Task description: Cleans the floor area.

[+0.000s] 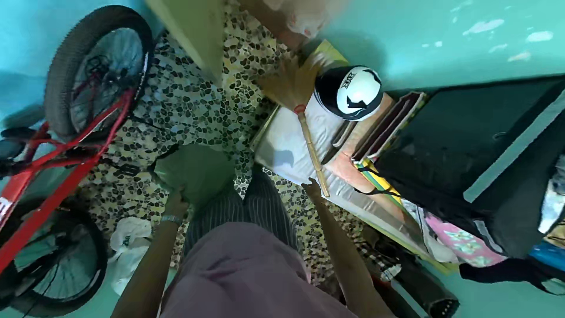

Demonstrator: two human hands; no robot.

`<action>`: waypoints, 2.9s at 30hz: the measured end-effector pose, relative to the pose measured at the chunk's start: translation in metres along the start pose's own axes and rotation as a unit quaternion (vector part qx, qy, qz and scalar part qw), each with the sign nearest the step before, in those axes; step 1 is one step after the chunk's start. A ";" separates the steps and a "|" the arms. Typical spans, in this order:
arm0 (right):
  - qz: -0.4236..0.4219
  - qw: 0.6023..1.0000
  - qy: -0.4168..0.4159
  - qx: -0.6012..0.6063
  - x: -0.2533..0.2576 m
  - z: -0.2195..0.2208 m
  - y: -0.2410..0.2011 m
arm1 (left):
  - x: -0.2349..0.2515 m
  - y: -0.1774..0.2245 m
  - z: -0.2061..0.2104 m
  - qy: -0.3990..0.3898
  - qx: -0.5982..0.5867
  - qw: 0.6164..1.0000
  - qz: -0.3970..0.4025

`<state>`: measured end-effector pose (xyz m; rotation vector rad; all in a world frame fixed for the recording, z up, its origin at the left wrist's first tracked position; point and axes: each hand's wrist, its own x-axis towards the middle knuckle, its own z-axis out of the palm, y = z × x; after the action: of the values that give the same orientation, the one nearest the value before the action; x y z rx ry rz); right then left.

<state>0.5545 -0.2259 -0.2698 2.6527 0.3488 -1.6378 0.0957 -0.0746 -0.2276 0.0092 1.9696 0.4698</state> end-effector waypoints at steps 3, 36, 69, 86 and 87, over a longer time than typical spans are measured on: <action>0.009 1.000 0.024 -0.012 0.053 -0.018 0.015 | -0.001 -0.006 0.010 0.015 0.035 0.999 0.010; 0.128 0.965 0.128 -0.190 0.257 0.005 0.043 | 0.094 -0.095 0.002 0.060 0.172 0.983 0.020; -0.168 0.986 -0.022 0.003 0.140 0.093 -0.334 | 0.015 -0.230 -0.062 0.190 -0.105 0.971 -0.104; -0.047 0.946 -0.226 -0.227 -0.157 0.046 -0.138 | 0.013 -0.264 -0.121 0.184 -0.044 0.967 -0.168; -0.062 0.950 -0.200 -0.230 -0.163 0.024 -0.142 | 0.015 -0.263 -0.122 0.179 -0.044 0.969 -0.165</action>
<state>0.4366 -0.1206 -0.1211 1.9486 0.7813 -1.8018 0.0357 -0.3531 -0.2833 -0.4825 2.2444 0.3545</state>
